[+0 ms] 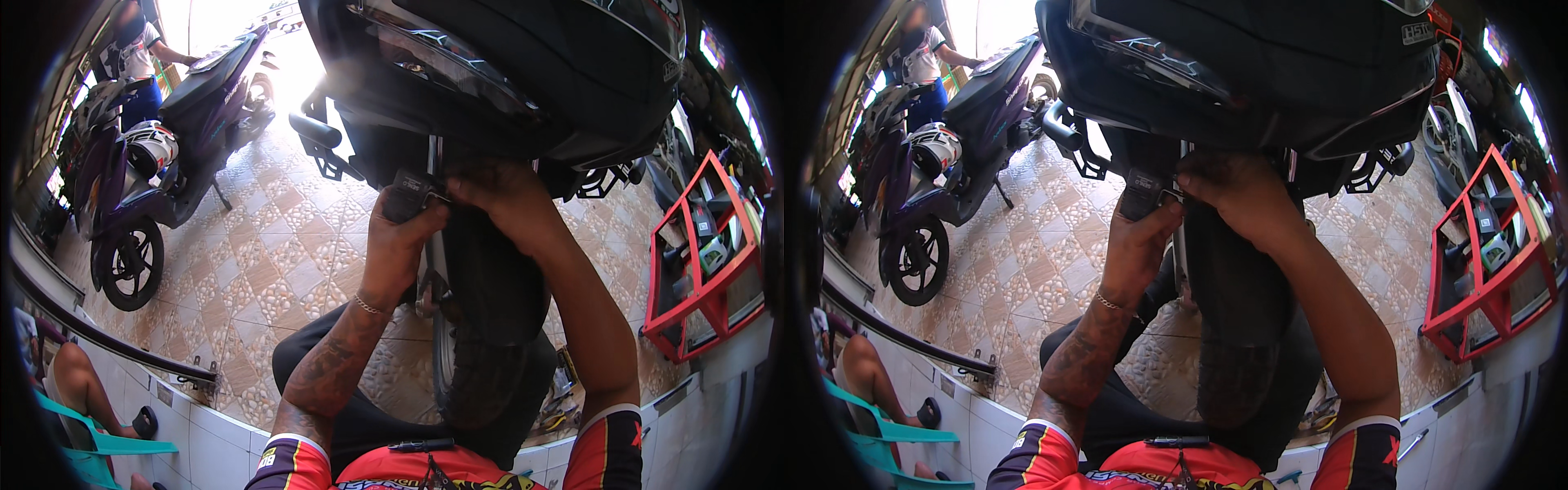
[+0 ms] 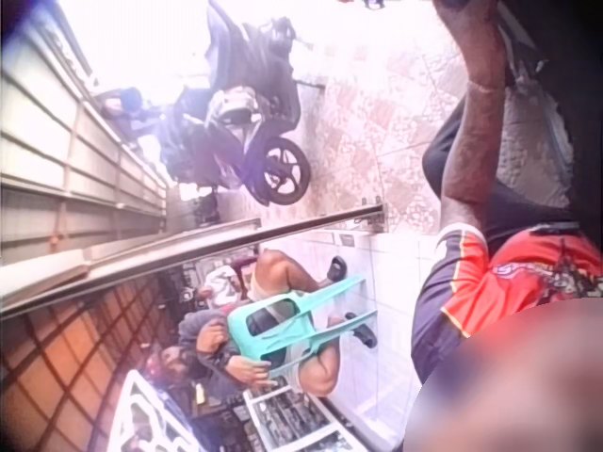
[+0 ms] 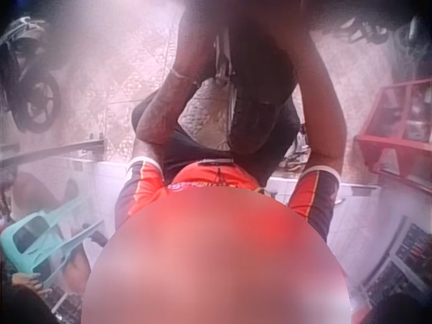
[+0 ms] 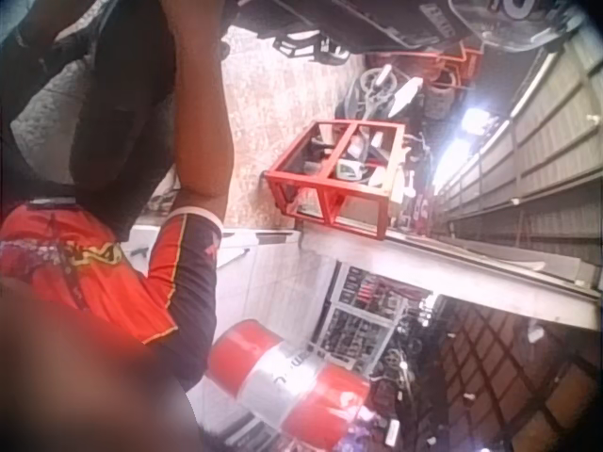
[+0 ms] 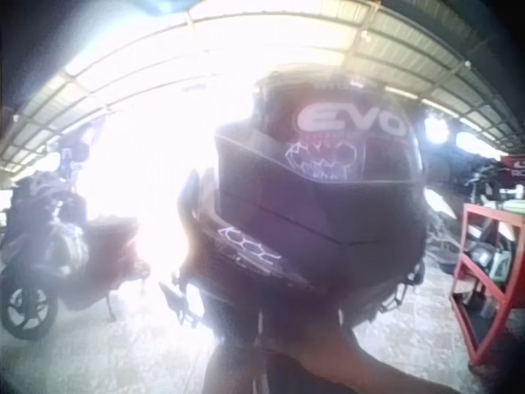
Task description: The person sits on the floor and uses a wrench and screwdriver to adjust and tighten components near the rear wheel and brake assembly of a motorcycle. The person repeatedly repositions tools and hands to reach fasteners under the rear fender.
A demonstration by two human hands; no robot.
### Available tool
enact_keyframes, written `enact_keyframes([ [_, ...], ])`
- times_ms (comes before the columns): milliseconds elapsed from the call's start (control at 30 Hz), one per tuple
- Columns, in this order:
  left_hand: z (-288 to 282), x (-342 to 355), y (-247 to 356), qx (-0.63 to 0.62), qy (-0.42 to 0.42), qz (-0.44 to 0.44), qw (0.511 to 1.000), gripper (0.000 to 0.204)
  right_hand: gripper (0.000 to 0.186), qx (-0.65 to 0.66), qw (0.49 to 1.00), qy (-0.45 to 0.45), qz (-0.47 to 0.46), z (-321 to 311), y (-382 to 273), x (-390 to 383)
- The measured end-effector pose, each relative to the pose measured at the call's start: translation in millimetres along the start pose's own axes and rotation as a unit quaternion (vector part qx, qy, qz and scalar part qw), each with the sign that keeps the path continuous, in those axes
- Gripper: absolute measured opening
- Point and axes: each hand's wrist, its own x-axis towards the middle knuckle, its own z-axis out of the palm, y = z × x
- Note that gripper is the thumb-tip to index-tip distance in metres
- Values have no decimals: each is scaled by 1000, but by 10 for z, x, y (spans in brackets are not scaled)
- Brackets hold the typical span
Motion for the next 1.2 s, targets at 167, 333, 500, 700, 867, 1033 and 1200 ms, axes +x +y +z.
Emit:
enact_keyframes([
  [167,17,-8,14,-16,-10,-2,1000,34,28,87,996,2,7,-101,-39,-83],
  [333,-32,8,18,-14,-10,7,1000,32,32,148,984,97,-18,-445,12,-769],
  [500,-236,17,-80,22,-37,21,999,32,35,132,958,254,-4,-1015,537,-1832],
  [700,-508,170,-93,-37,-99,-44,993,19,23,196,862,441,157,-1658,2288,-3203],
  [867,-540,280,-23,-58,-105,-67,990,20,13,212,778,516,290,-1276,3727,-3982],
  [1033,-481,272,71,-12,-107,-48,993,20,11,356,687,526,354,-660,4513,-4174],
  [1200,-420,258,142,-1,-111,-62,992,20,13,212,713,536,399,-389,4896,-4254],
])
